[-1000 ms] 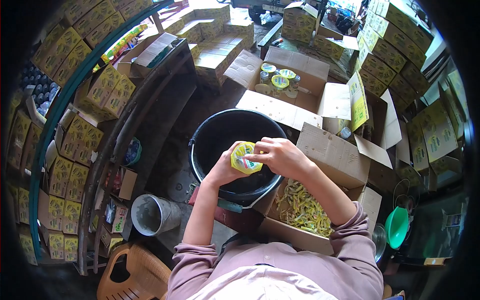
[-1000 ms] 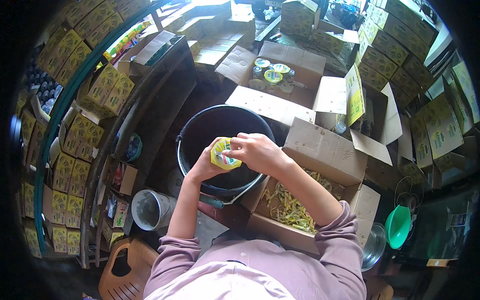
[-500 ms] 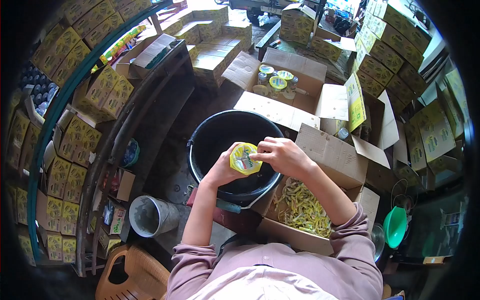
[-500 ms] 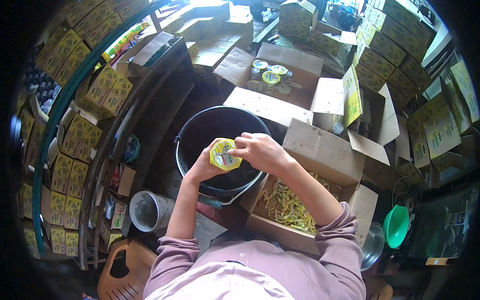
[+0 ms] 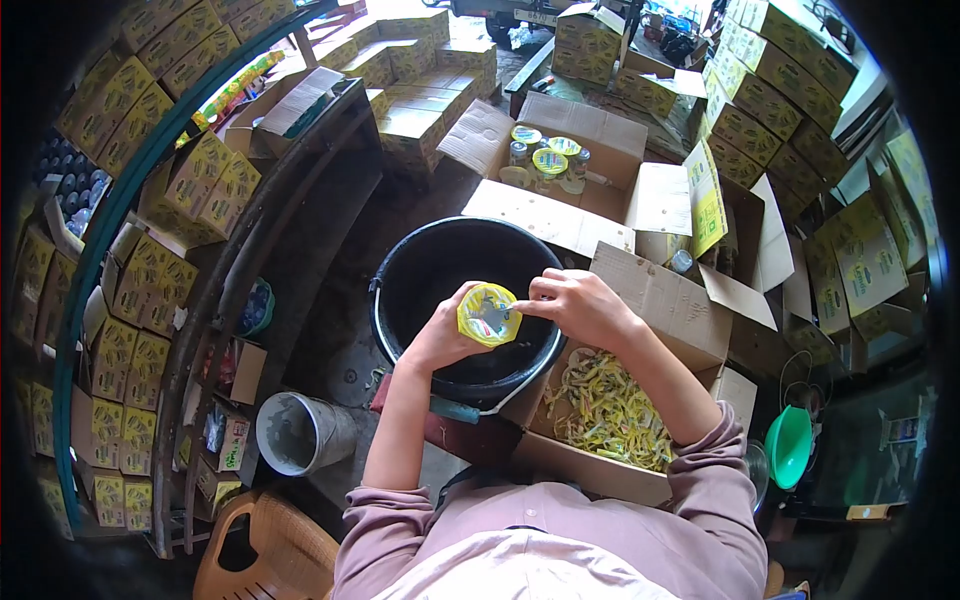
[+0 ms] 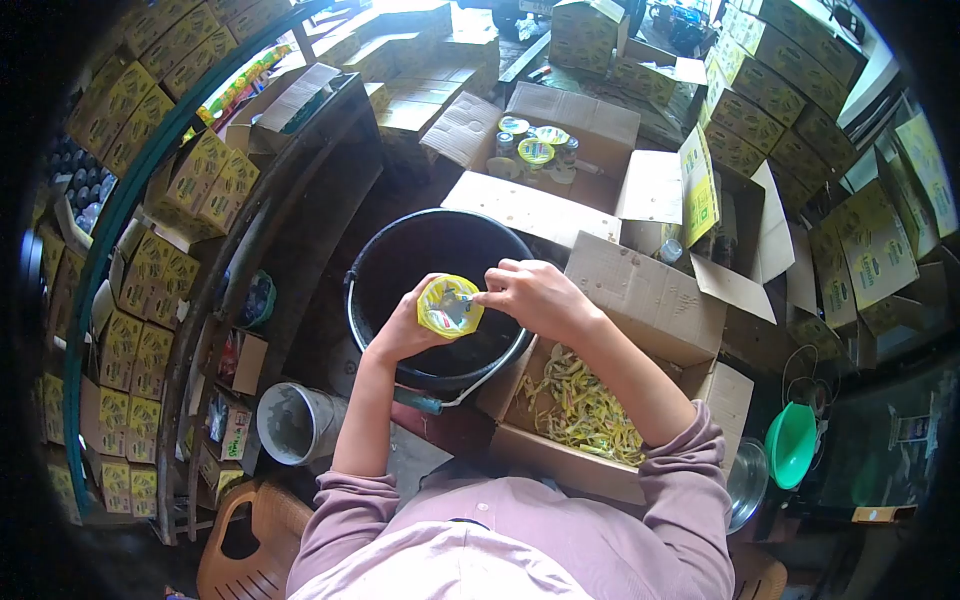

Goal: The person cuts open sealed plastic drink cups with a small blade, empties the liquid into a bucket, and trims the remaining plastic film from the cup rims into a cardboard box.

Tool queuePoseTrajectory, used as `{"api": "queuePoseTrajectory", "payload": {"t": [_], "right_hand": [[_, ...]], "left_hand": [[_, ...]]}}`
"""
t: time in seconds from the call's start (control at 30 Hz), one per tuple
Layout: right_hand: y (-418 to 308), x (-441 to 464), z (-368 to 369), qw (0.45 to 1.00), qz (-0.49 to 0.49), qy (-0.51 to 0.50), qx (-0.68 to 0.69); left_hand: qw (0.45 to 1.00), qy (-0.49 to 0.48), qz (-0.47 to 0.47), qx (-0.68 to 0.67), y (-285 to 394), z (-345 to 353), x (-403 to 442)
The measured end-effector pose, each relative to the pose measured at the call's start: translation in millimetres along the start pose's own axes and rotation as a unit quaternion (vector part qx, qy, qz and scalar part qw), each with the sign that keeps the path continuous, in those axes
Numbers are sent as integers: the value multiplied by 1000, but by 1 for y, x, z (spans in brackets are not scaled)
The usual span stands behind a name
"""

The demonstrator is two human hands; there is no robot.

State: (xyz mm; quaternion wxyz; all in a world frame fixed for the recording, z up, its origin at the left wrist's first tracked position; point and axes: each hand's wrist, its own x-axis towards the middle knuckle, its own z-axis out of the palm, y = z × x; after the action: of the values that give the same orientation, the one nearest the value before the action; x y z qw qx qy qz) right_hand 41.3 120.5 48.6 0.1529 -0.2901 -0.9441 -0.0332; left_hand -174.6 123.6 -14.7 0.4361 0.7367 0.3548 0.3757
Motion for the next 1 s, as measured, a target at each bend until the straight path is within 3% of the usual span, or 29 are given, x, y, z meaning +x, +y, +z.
{"api": "queuePoseTrajectory", "payload": {"t": [0.33, 0.47, 0.5, 0.73, 0.8, 0.87, 1.0], "right_hand": [[5, -27, -15, 997, 63, 44, 10], [-7, -50, -13, 980, 157, 95, 74], [-12, -55, -11, 971, 177, 129, 99], [-51, -118, 27, 860, 350, 263, 263], [-64, -140, 31, 856, 381, 275, 216], [-78, -164, 36, 819, 455, 276, 216], [-104, -209, 45, 769, 514, 312, 216]], "left_hand": [[995, 58, 3, 81, 3, 0, 2], [924, 56, -32, 376, 4, 1, 2], [913, 16, -72, 401, 6, 2, 3], [855, -1, -68, 514, 5, 9, -3], [840, -7, -71, 538, 4, 11, -3], [822, -4, -61, 566, -1, 13, -4], [784, 4, -20, 620, -9, 20, -6]]}}
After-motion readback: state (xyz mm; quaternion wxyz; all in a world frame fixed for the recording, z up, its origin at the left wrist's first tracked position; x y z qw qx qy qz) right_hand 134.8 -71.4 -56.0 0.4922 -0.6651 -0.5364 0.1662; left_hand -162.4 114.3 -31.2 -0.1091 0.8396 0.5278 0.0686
